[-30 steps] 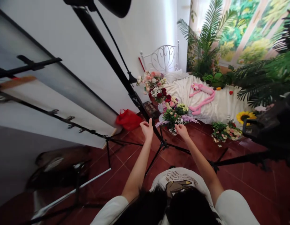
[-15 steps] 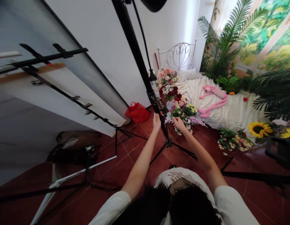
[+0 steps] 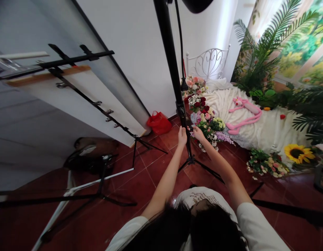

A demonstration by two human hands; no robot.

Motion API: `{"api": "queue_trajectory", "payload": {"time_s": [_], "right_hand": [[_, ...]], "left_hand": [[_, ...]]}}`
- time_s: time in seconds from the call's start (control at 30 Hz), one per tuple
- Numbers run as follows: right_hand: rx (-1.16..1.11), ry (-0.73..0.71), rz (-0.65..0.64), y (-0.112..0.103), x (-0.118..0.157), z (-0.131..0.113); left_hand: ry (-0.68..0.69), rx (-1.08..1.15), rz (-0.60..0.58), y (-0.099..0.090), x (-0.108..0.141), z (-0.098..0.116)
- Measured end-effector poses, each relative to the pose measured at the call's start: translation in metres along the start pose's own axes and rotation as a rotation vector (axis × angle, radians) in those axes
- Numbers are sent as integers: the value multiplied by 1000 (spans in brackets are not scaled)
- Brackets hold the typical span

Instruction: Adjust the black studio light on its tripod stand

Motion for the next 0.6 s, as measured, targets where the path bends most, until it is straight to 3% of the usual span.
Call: {"api": "queue_trajectory", "payload": {"time_s": [0.1, 0.3, 0.43, 0.6], "right_hand": [[204, -175, -40, -9, -4, -16], [970, -618, -255, -12, 6, -71], [1293, -698, -292, -2, 14, -93], [1401, -753, -339, 8, 14, -103]], "left_hand": [[13, 29, 20, -1, 1, 1], [19, 52, 25, 1, 1, -2], [21, 71, 35, 1, 1, 0], [33, 63, 40, 1, 1, 1]]}}
Point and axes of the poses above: each hand's wrist, its own x-axis away from the middle knuckle, its own y-axis out of the palm, z = x × y, the point moved 6 cm from there along -x, towards the middle knuckle, and after that the axes turned 7 degrees about z, right-handed, at the moved point
